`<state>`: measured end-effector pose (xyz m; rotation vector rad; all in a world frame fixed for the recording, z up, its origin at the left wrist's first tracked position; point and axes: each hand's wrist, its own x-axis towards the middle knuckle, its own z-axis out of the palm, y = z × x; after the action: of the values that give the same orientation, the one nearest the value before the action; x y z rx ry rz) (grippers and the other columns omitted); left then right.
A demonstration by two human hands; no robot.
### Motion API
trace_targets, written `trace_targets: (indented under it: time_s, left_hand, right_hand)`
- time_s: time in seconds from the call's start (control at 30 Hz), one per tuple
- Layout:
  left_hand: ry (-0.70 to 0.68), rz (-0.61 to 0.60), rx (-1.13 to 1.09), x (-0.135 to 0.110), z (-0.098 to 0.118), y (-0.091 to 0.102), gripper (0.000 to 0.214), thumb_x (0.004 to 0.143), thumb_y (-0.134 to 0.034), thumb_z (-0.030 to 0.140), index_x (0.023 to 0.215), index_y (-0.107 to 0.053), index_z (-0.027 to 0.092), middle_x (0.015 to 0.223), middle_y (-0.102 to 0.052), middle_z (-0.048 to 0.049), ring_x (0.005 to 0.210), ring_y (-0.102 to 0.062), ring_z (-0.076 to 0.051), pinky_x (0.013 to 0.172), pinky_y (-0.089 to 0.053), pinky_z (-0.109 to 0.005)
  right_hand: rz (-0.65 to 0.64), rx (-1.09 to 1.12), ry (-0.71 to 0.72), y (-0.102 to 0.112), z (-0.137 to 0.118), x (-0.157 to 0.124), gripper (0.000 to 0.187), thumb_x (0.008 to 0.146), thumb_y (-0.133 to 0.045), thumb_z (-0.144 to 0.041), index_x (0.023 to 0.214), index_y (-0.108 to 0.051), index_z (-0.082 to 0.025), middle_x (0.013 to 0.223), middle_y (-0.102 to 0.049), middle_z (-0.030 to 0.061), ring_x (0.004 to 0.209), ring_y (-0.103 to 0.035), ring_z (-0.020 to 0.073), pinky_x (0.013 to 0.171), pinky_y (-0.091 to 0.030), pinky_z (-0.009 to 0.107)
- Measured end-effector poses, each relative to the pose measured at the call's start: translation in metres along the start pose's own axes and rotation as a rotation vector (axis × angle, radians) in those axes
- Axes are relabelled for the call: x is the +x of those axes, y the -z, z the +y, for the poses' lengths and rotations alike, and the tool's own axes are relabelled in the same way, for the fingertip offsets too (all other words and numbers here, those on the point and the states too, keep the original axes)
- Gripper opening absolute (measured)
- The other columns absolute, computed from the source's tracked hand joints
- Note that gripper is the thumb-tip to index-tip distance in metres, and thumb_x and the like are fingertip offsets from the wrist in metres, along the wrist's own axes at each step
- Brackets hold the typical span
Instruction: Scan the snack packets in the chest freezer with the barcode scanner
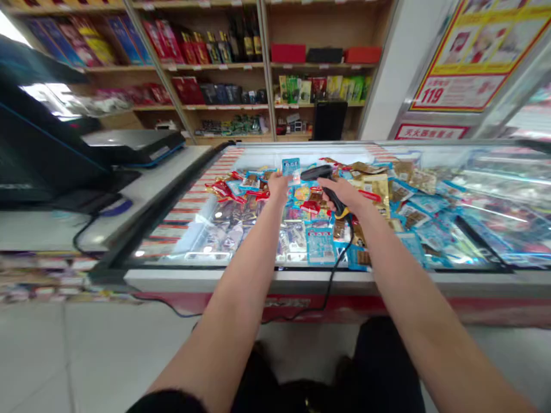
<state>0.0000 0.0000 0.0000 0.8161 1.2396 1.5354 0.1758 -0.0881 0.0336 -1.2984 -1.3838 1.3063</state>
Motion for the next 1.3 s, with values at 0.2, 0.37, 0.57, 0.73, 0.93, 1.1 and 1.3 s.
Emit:
trace_targets:
  time_s: [0.2, 0.37, 0.57, 0.73, 0.93, 1.1, 1.3]
  left_hand:
    - [0.009, -0.013, -0.041, 0.006, -0.003, 0.0, 0.024, 0.059, -0.064, 0.009, 0.073, -0.048, 0.021, 0.062, -0.055, 0.0069, 0.059, -0.053, -0.01, 0.061, -0.042, -0.023]
    - [0.0, -0.022, -0.062, 0.013, -0.007, 0.0, 0.026, 0.058, -0.066, 0.01, 0.074, -0.05, 0.021, 0.066, -0.057, 0.006, 0.063, -0.057, -0.011, 0.063, -0.043, -0.022]
    - [-0.01, -0.031, -0.054, 0.013, -0.008, 0.001, 0.026, 0.058, -0.067, 0.01, 0.075, -0.05, 0.021, 0.067, -0.058, 0.0058, 0.065, -0.058, -0.012, 0.064, -0.044, -0.023]
    - [-0.018, -0.026, -0.05, 0.012, -0.007, 0.001, 0.027, 0.058, -0.067, 0.01, 0.073, -0.048, 0.021, 0.064, -0.056, 0.0068, 0.063, -0.058, -0.011, 0.063, -0.044, -0.023]
    - [-0.017, -0.025, -0.036, 0.012, -0.007, 0.001, 0.028, 0.059, -0.072, 0.013, 0.074, -0.05, 0.021, 0.066, -0.058, 0.0055, 0.065, -0.06, -0.012, 0.061, -0.044, -0.023]
    - [-0.034, -0.012, -0.041, 0.013, -0.008, 0.0, 0.028, 0.057, -0.071, 0.013, 0.072, -0.049, 0.021, 0.064, -0.058, 0.0052, 0.064, -0.059, -0.012, 0.059, -0.044, -0.021]
    - [-0.025, -0.016, -0.049, 0.012, -0.008, 0.0, 0.025, 0.057, -0.064, 0.008, 0.072, -0.049, 0.021, 0.062, -0.056, 0.0064, 0.059, -0.056, -0.011, 0.058, -0.043, -0.021]
  right_hand:
    - [0.001, 0.012, 0.003, 0.0, -0.002, -0.001, 0.031, 0.097, -0.057, -0.034, 0.071, -0.05, -0.019, 0.049, -0.054, -0.002, 0.031, -0.046, 0.009, 0.028, -0.037, 0.021]
    - [-0.021, 0.037, -0.001, -0.002, -0.004, -0.003, 0.028, 0.098, -0.057, -0.033, 0.074, -0.05, -0.019, 0.049, -0.053, -0.0021, 0.031, -0.046, 0.0093, 0.028, -0.036, 0.021]
    - [-0.029, 0.038, 0.014, -0.002, -0.003, -0.003, 0.029, 0.097, -0.058, -0.034, 0.073, -0.05, -0.019, 0.049, -0.053, -0.0019, 0.032, -0.045, 0.0095, 0.028, -0.037, 0.021]
    - [-0.028, 0.03, 0.013, -0.002, -0.004, -0.004, 0.03, 0.097, -0.057, -0.034, 0.072, -0.051, -0.019, 0.05, -0.053, -0.0015, 0.032, -0.046, 0.0095, 0.027, -0.037, 0.022]
    - [-0.027, 0.031, 0.019, -0.002, -0.004, -0.004, 0.033, 0.097, -0.057, -0.035, 0.069, -0.049, -0.019, 0.05, -0.053, -0.0013, 0.032, -0.046, 0.0094, 0.028, -0.038, 0.021]
    - [-0.043, 0.043, 0.025, -0.001, -0.002, -0.002, 0.033, 0.097, -0.058, -0.035, 0.07, -0.048, -0.019, 0.049, -0.053, -0.002, 0.031, -0.045, 0.0091, 0.027, -0.037, 0.021]
    - [-0.041, 0.04, 0.022, -0.002, -0.002, -0.002, 0.032, 0.096, -0.059, -0.038, 0.072, -0.048, -0.02, 0.049, -0.053, -0.0019, 0.032, -0.045, 0.0092, 0.028, -0.037, 0.021]
